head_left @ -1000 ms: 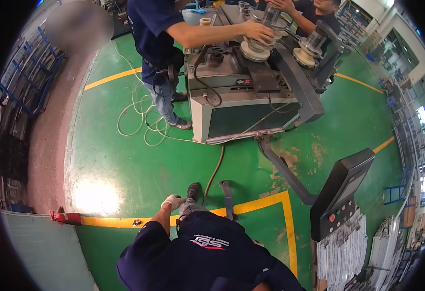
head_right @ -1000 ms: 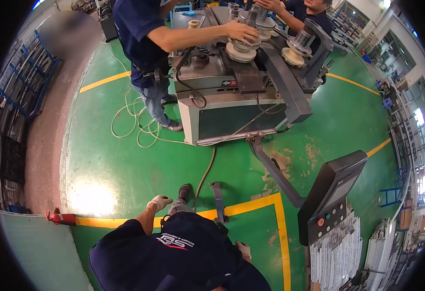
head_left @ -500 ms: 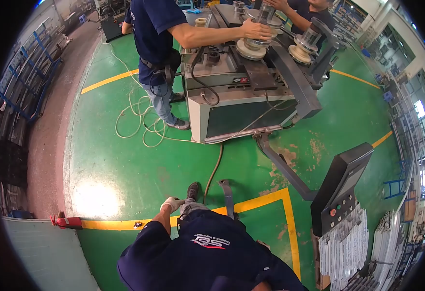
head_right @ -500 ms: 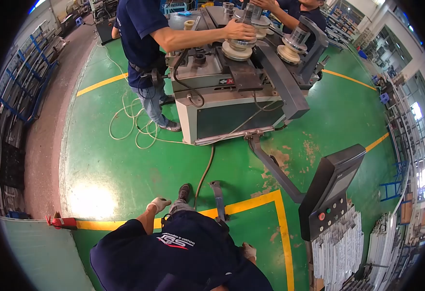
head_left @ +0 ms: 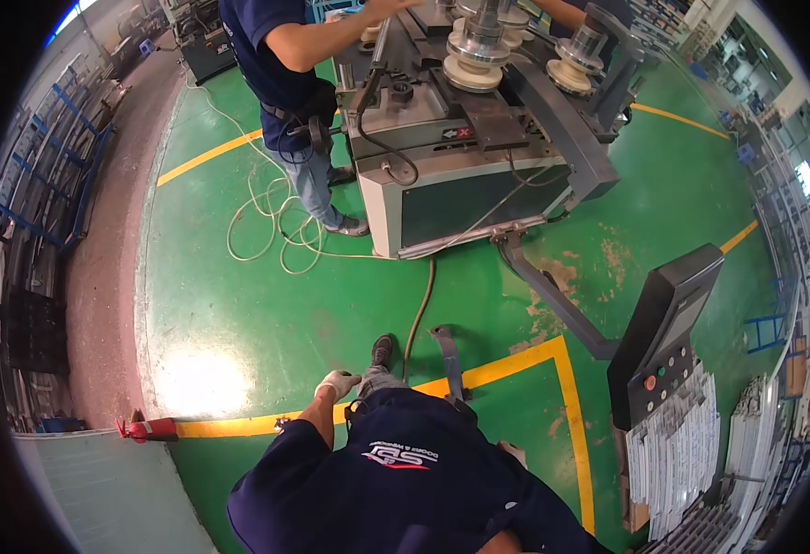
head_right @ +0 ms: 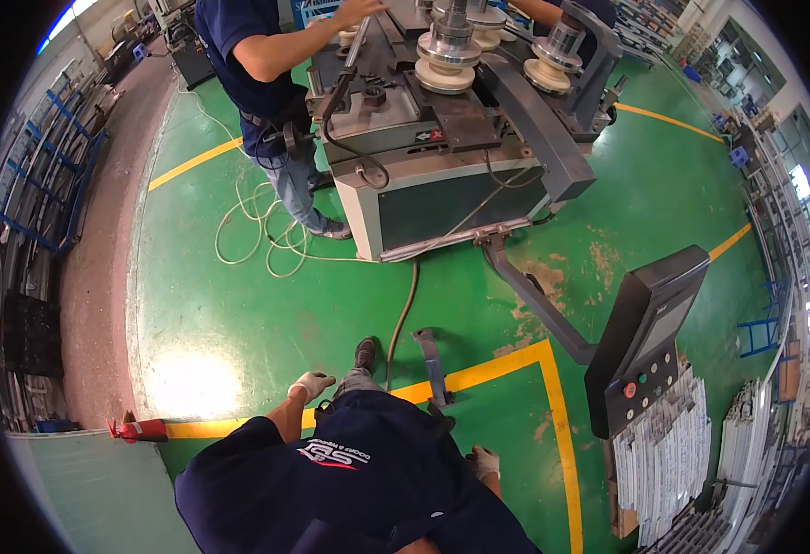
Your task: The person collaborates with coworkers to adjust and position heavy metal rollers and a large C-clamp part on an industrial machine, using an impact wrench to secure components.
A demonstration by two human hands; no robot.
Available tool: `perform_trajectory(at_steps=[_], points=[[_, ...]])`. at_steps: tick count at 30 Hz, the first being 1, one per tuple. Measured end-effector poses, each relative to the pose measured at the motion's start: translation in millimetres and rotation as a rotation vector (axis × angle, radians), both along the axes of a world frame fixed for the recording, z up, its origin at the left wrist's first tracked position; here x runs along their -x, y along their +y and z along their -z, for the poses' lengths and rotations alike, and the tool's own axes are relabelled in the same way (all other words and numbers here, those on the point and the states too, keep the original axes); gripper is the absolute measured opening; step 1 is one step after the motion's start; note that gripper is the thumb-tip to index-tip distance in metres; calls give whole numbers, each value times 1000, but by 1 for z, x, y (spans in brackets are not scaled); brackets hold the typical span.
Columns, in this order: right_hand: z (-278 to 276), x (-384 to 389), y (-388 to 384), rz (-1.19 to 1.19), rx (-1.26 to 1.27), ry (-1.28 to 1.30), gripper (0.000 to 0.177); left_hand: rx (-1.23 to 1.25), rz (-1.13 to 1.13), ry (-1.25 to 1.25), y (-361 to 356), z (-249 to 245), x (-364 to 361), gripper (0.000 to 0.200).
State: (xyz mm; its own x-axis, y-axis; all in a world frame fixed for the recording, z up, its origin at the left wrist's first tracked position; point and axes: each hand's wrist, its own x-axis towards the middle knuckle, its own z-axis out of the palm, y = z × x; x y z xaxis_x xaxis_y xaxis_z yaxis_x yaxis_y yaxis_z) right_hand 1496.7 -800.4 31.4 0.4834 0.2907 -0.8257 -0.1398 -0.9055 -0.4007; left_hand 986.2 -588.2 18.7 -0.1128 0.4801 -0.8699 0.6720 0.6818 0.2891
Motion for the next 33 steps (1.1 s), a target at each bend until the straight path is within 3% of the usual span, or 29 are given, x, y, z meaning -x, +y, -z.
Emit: perform_trajectory(at_steps=[9, 12, 15, 17, 19, 20, 21, 23, 24, 25, 26, 27, 28, 29, 30, 31, 32, 33], points=[[-7, 2, 12, -5, 14, 114, 43, -20, 2, -24, 6, -7, 4, 71], [-10, 6, 21, -114, 9, 122, 45, -50, -31, -40, 11, -6, 3, 71], [12, -7, 41, -313, -26, 139, 45, -69, -52, -51, 18, -9, 2, 73], [-22, -8, 93, -723, 73, -33, 46, -107, -54, -66, 13, 7, 6, 73], [-26, -13, 138, -1124, -275, -397, 46, -125, -92, -87, 7, 19, 8, 70], [-74, 1, 186, -1249, -185, -314, 48, -133, -106, -96, 4, 25, 11, 68], [-97, 15, 210, -1194, -351, -442, 49, -133, -139, -108, -3, 37, 17, 69], [-175, 52, 276, -1461, -486, -550, 47, -133, -193, -136, -12, 59, 23, 71], [-207, 72, 306, -1578, -577, -572, 45, -110, -247, -152, -14, 39, 19, 70], [-240, 97, 328, -1709, -706, -634, 32, -84, -298, -169, -20, 23, 15, 69], [-263, 120, 350, -1872, -873, -667, 34, -112, -218, -166, -22, 20, 17, 67], [-291, 146, 366, -1940, -1048, -680, 21, -143, -132, -165, -31, 27, 27, 64], [-316, 178, 376, -2068, -1218, -796, 14, -142, -276, -185, -42, 31, 29, 56], [-341, 211, 387, -2160, -1413, -941, 10, -368, 132, -210, -52, 28, 43, 48], [-373, 242, 388, -2150, -1602, -931, 8, -349, 87, -209, -52, 24, 41, 43], [-405, 274, 389, -2124, -1795, -932, 8, -277, -130, -196, -59, 24, 40, 39], [-445, 301, 380, -2320, -1742, -931, 9, -244, -239, -174, -66, 23, 41, 34], [-476, 322, 371, -2400, -1896, -973, 12, -225, -292, -151, -72, 25, 41, 30]])
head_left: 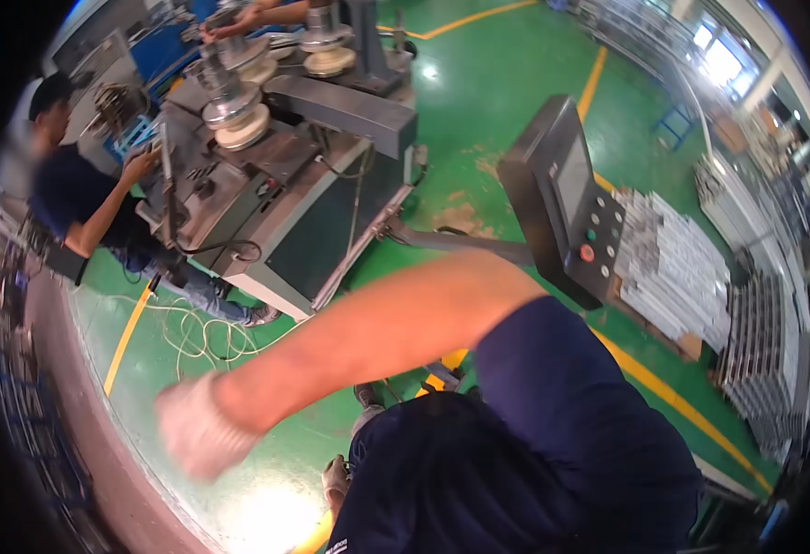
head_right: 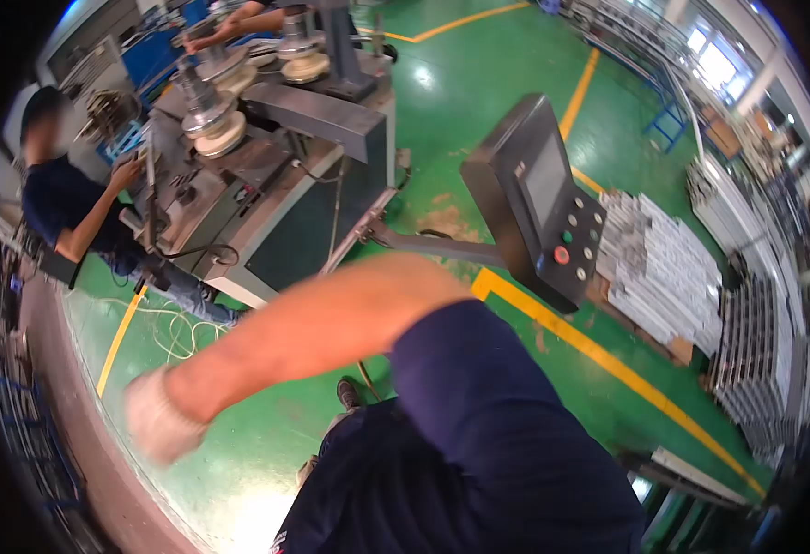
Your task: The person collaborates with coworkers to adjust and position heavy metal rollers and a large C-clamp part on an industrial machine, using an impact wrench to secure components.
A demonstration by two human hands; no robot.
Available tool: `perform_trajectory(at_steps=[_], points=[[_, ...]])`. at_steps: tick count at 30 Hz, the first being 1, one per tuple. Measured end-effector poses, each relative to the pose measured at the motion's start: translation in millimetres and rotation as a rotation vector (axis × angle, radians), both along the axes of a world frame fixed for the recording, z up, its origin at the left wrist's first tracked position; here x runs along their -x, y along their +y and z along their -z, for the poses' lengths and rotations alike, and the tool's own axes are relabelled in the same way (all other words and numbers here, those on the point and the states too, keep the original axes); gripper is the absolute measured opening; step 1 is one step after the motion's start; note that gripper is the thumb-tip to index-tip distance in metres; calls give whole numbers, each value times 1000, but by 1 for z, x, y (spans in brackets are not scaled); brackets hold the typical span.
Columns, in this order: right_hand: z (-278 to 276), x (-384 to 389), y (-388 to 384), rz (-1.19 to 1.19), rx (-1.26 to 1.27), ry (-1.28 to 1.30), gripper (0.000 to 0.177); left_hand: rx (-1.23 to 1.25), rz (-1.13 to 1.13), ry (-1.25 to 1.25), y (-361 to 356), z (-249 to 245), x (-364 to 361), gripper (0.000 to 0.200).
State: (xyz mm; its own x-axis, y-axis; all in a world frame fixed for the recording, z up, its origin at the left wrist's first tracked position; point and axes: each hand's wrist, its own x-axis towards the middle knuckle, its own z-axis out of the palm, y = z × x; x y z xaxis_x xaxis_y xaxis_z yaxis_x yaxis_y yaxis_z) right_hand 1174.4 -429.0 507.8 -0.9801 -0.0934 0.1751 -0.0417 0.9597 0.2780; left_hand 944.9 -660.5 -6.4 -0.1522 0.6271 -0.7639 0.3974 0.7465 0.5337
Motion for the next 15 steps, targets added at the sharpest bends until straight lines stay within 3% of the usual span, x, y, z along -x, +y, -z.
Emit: perform_trajectory(at_steps=[1, 2, 6, 15], points=[[-8, 32, -3, -235, 42, 324, 17, 83, -77, 14, -10, 8, 9, 29], [-21, 55, -10, -349, 54, 425, 16, 119, -130, 12, -18, 11, 12, 30], [-38, 95, -16, -290, 190, 255, 13, 182, -224, -14, -39, 9, 13, 31], [-13, 145, -50, -312, 268, 115, 9, 214, -422, -19, -101, 5, 17, 34]])
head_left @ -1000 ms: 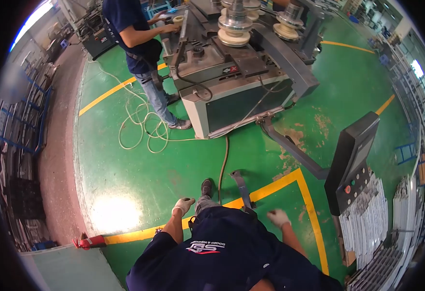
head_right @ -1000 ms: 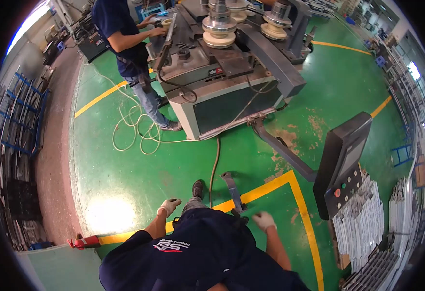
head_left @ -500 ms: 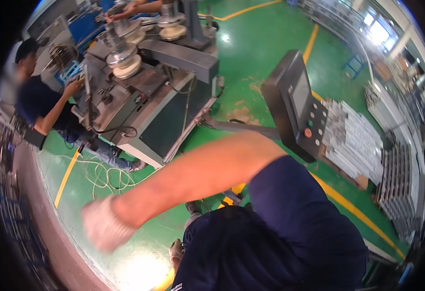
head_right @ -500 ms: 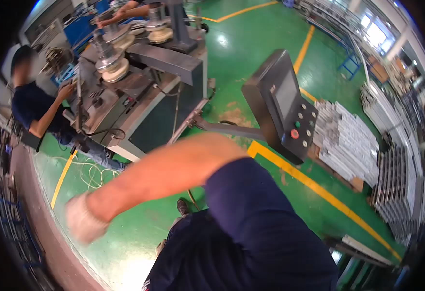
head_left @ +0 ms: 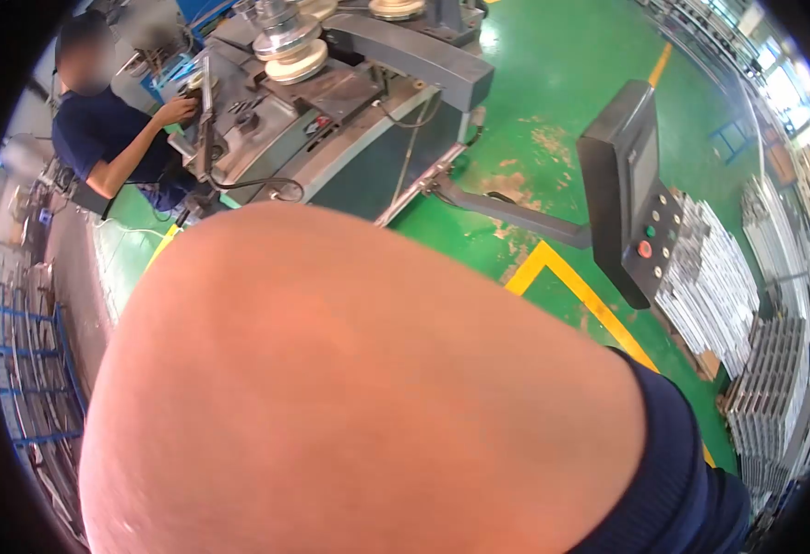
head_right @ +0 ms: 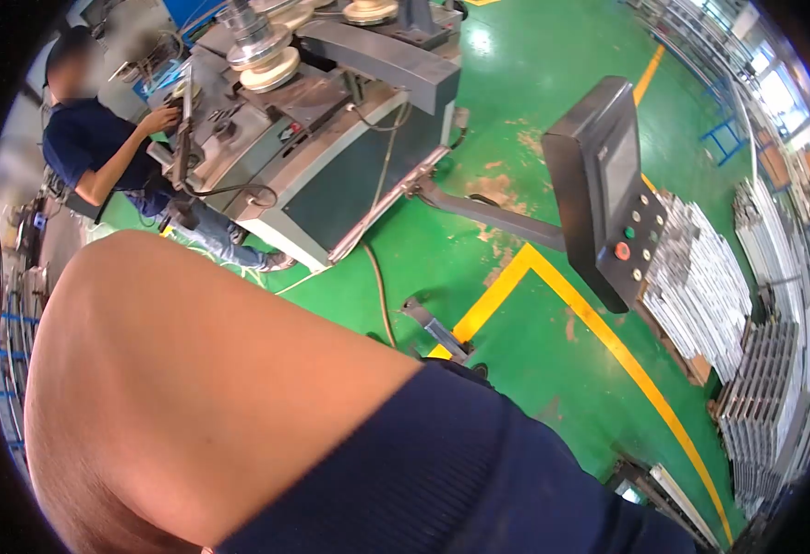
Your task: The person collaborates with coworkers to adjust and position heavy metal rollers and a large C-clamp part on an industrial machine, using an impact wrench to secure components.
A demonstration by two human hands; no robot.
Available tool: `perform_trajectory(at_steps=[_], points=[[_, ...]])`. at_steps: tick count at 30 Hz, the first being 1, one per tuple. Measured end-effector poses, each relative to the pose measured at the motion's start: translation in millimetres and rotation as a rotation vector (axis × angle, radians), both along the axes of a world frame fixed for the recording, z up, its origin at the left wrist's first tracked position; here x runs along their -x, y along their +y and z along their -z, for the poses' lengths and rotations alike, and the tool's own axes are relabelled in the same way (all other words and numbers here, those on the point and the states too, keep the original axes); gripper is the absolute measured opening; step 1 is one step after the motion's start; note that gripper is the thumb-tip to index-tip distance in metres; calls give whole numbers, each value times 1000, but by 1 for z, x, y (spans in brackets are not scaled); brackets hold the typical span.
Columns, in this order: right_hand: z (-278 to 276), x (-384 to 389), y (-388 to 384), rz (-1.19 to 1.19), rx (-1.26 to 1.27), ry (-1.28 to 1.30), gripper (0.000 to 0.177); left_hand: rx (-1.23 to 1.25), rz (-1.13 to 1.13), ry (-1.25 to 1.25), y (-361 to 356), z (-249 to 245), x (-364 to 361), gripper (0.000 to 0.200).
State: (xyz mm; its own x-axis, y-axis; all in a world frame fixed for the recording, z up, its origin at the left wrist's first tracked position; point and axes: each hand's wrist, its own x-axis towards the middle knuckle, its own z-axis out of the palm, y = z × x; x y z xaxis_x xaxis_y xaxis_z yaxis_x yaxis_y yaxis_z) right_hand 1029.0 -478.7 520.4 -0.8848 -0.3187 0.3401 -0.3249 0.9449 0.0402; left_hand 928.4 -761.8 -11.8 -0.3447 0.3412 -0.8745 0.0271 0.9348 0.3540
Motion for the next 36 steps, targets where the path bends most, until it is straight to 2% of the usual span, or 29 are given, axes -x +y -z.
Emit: perform_trajectory(at_steps=[7, 12, 14, 16, 17, 18, 20, 21, 22, 23, 24, 25, 26, 28, 30, 31, 32, 34, 35, 36], points=[[-8, 9, -10, -6, -61, -102, 11, 8, 52, -9, -9, -14, -26, 37], [-65, -2, 37, 96, -193, -249, 14, -40, 62, -7, 34, -18, -28, 40], [-94, -22, 62, 161, -262, -347, 16, -60, 39, 0, 59, -16, -27, 41], [-101, -49, 72, 251, -281, -362, 18, -75, 21, 3, 81, -14, -22, 42], [-85, -81, 75, 337, -226, -292, 15, -66, 11, -7, 90, -6, -18, 46], [-66, -111, 78, 417, -163, -221, 12, -48, 28, -50, 98, -2, -15, 35], [-5, -144, 96, 481, -54, -163, 6, -68, 16, -120, 111, 11, -15, 35], [19, -165, 102, 560, -19, -245, 13, -92, 43, -93, 116, 13, -18, 53], [59, -185, 108, 625, 74, -186, 14, -115, 52, -94, 121, 15, -25, 53], [89, -209, 112, 680, 135, -290, 25, -135, 60, -93, 121, 14, -30, 54], [115, -238, 106, 737, 190, -194, 27, -153, 70, -89, 123, 11, -35, 54], [136, -259, 100, 843, 260, -337, 35, -166, 125, -91, 121, 11, -37, 54], [144, -275, 92, 938, 417, -486, 37, -225, 303, -51, 119, 11, -36, 53], [196, -314, 67, 993, 774, -148, 44, -282, 367, -88, 112, 8, -39, 31], [220, -328, 31, 1111, 1082, 370, 30, -266, 130, -107, 123, 10, -49, 42], [237, -333, 12, 1233, 1116, 499, 27, -254, 8, -116, 126, 10, -55, 48], [253, -337, -4, 1352, 1152, 632, 25, -340, 11, -111, 133, 8, -59, 45], [277, -340, -28, 1370, 1523, 873, 29, -422, 60, -137, 162, -5, -69, 43], [282, -342, -34, 1365, 1713, 999, 32, -479, 135, -142, 188, -37, -82, 42], [251, -347, -28, 1411, 1686, 1051, 39, -531, 213, -148, 219, -84, -101, 42]])
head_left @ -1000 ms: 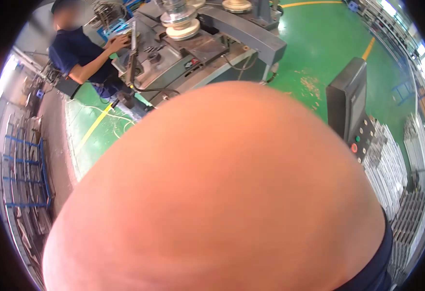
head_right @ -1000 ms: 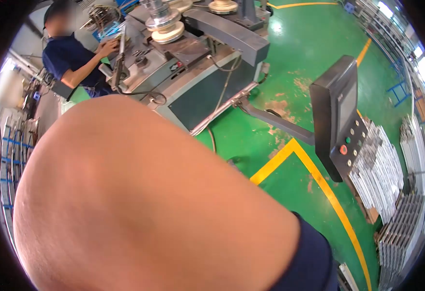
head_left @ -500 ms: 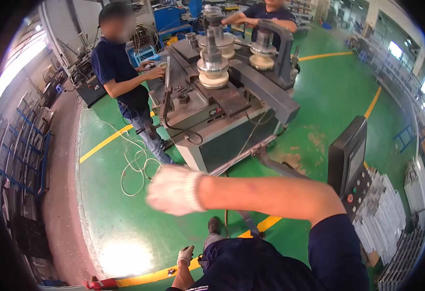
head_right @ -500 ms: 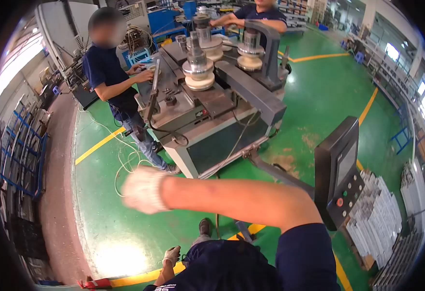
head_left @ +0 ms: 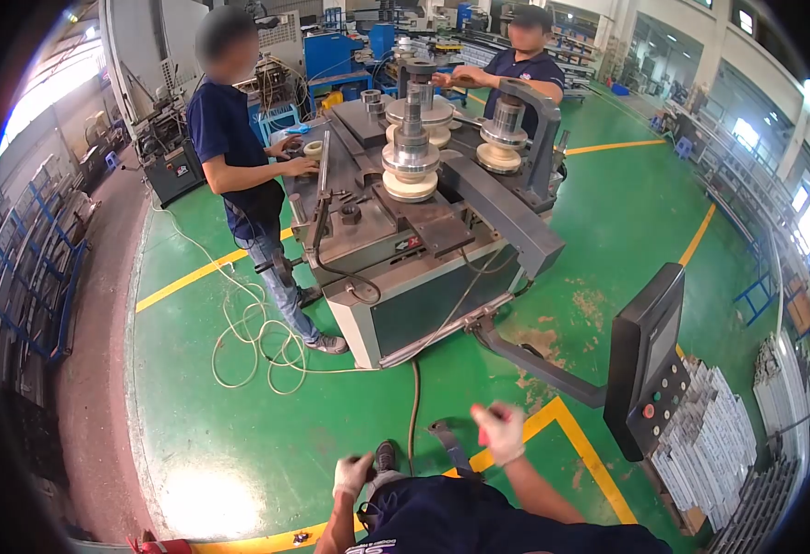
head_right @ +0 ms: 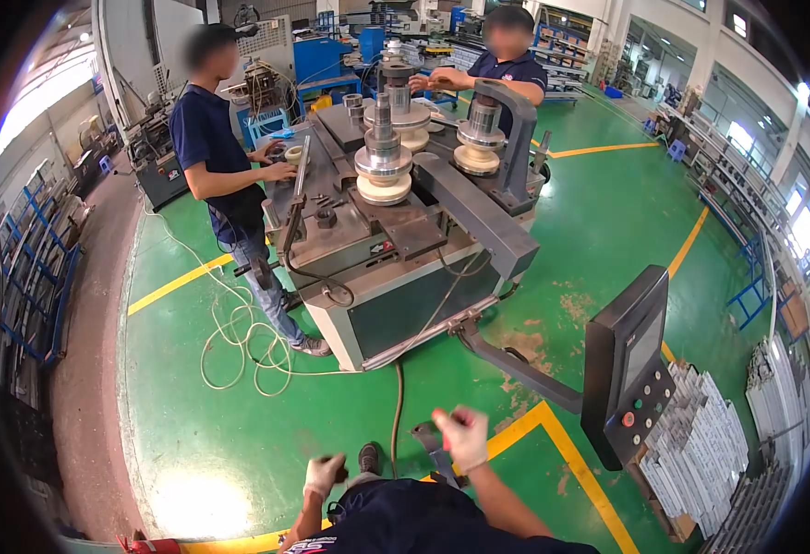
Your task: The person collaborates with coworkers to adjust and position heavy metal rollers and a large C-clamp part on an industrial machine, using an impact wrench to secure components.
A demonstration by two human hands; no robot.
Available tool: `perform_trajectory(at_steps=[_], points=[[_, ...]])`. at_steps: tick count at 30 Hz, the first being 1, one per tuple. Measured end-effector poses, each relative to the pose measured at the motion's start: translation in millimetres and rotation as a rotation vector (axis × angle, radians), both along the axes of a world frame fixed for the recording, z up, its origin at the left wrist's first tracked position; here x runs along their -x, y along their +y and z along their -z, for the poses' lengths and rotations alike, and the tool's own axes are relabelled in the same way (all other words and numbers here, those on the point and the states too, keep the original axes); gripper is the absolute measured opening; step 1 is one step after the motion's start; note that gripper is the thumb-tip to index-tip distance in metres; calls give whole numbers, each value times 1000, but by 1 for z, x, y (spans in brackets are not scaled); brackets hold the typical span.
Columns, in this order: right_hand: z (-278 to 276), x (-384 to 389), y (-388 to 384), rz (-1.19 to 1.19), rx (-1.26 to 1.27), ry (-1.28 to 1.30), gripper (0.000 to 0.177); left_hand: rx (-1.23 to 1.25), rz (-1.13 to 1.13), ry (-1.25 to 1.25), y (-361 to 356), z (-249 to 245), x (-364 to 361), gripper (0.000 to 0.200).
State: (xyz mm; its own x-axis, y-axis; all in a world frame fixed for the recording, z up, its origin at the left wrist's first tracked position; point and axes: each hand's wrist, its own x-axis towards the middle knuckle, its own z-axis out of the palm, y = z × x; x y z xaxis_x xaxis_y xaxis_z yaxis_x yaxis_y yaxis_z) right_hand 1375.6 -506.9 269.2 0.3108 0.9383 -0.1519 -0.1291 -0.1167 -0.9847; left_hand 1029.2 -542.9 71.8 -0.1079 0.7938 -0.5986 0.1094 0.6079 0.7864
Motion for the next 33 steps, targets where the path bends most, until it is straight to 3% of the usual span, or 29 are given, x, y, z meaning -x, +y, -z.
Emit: perform_trajectory(at_steps=[1, 2, 4, 6, 7, 8, 9, 11, 13, 14, 16, 18, 20, 22, 24, 26, 28, 29, 33], points=[[-46, -9, 17, 49, -57, 72, 40, -163, 118, 50, 37, -44, -20, 40], [-110, -14, 37, 90, -248, -11, 36, -223, 127, -51, 65, -155, -54, 39], [-220, -17, 51, 172, -817, -51, 35, -525, 167, -243, 95, -293, -91, 38], [-277, -33, 46, -126, -1263, 25, 36, -1056, 306, 61, 98, -380, -98, 38], [-280, -31, 42, -226, -1306, -50, 36, -1037, 349, -40, 95, -384, -94, 37], [-253, -20, 36, -39, -1176, -89, 34, -1027, 386, -143, 96, -386, -92, 36], [-199, -21, 28, 29, -1029, -210, 35, -880, 346, -173, 97, -374, -95, 36], [-160, -24, 24, 76, -794, -177, 36, -572, 269, -225, 95, -340, -100, 36], [-174, -26, 19, 31, -614, 108, 37, -764, 351, -230, 99, -363, -101, 32], [-203, -32, 23, 42, -796, -43, 38, -847, 395, -236, 101, -381, -103, 31], [-262, -36, 26, 12, -1078, -158, 30, -1425, 540, -257, 120, -421, -107, 30], [-284, -38, 31, 2, -1202, -245, 35, -1585, 540, -354, 128, -438, -117, 29], [-266, -36, 35, 39, -1025, -421, 31, -1452, 534, -264, 138, -409, -120, 27], [-206, -47, 45, -14, -688, -629, 30, -977, 521, -178, 141, -358, -118, 32], [-109, -49, 51, -57, -283, -660, 34, -762, 519, 32, 146, -285, -100, 34], [-7, -48, 25, -199, 136, -914, 46, -683, 507, 163, 135, -214, -68, 36], [69, -38, -28, -404, 361, -911, 50, -549, 520, 304, 115, -170, -30, 37], [83, -29, -41, -508, 456, -839, 51, -482, 521, 315, 104, -155, -11, 37], [75, 24, -25, -416, 565, -712, 55, -343, 633, 369, 124, -154, 34, 35]])
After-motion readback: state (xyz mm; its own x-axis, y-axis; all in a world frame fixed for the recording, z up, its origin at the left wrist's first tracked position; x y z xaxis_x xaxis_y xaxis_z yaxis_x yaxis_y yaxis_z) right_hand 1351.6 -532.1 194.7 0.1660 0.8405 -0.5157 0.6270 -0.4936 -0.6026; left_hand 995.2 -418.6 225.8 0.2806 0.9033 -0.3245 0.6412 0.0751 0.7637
